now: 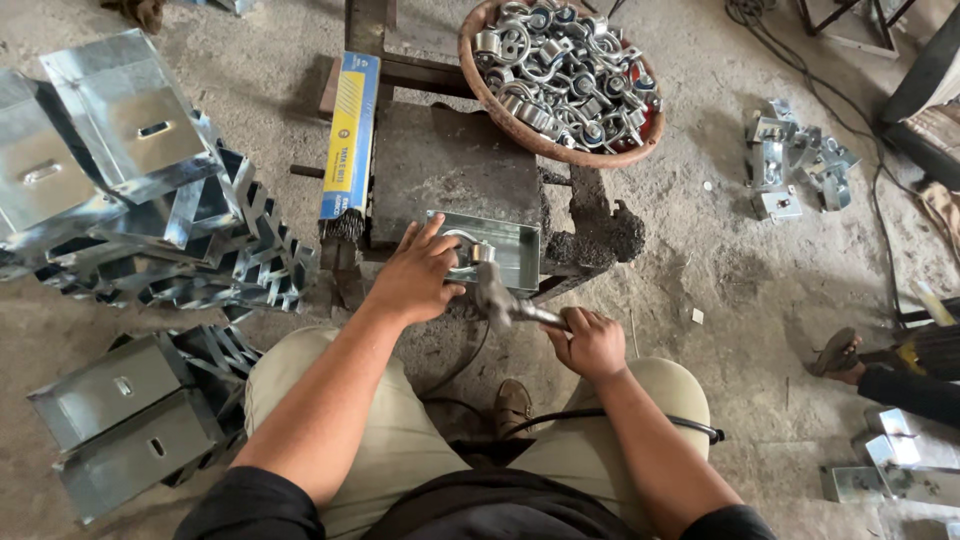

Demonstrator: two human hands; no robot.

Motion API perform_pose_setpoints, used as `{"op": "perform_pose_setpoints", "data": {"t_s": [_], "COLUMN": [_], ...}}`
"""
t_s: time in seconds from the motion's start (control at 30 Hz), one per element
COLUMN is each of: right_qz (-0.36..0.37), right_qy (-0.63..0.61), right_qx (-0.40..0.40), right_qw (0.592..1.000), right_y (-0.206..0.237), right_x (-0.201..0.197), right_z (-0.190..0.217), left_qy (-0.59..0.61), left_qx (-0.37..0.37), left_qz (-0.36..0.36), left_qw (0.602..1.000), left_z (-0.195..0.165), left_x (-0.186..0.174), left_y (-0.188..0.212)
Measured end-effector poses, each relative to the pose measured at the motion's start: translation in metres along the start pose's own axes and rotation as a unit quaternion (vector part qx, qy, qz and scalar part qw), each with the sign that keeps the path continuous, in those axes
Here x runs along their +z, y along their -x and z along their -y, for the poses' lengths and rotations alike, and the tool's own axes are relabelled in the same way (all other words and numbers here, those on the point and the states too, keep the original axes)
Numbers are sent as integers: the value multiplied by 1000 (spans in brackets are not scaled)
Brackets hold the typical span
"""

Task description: The person repeatedly picks a metal box, places a metal ring on it, and welds the ring to the box using a welding torch. After welding, the person taps the ring with a hammer and sets the finished box aside.

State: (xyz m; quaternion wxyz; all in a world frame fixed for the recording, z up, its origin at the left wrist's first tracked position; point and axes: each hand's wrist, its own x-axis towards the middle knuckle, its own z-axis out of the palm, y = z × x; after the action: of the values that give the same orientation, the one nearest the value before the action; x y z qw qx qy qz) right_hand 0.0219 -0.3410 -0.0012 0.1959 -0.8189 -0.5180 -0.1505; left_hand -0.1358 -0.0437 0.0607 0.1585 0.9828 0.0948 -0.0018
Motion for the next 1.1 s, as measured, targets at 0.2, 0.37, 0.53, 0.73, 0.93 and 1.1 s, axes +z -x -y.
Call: {"op": "perform_pose_setpoints", "data": {"t_s": [0.2,0.37,0.53,0.73,0.93,1.1], "right_qz": [110,-60,-8,22,-19,-57], "right_qy": [48,-40,-25,-20,6,48], "right_qx": [85,7,-28,117,317,335], "right_qw": [989,997,999,993,948,939], "right_y": [0,2,6,4,-9,-19], "right_x": [0,-1,3,7,-6,-8], "right_z": [-3,-12,-16,-19,-38,-52], "left_qy": [1,-2,25,-20,-82,-110], "left_qx": [17,5,-3,30,114,180], "left_qz": [-28,2,-16,-47,-183,-313], "left_qw": [999,1000,1000,998,973,926], "left_z": [1,-2,-7,-3,4,-5], "left_x": [8,5,0,8,36,48], "left_y": [-4,-4,3,-3,6,11]}}
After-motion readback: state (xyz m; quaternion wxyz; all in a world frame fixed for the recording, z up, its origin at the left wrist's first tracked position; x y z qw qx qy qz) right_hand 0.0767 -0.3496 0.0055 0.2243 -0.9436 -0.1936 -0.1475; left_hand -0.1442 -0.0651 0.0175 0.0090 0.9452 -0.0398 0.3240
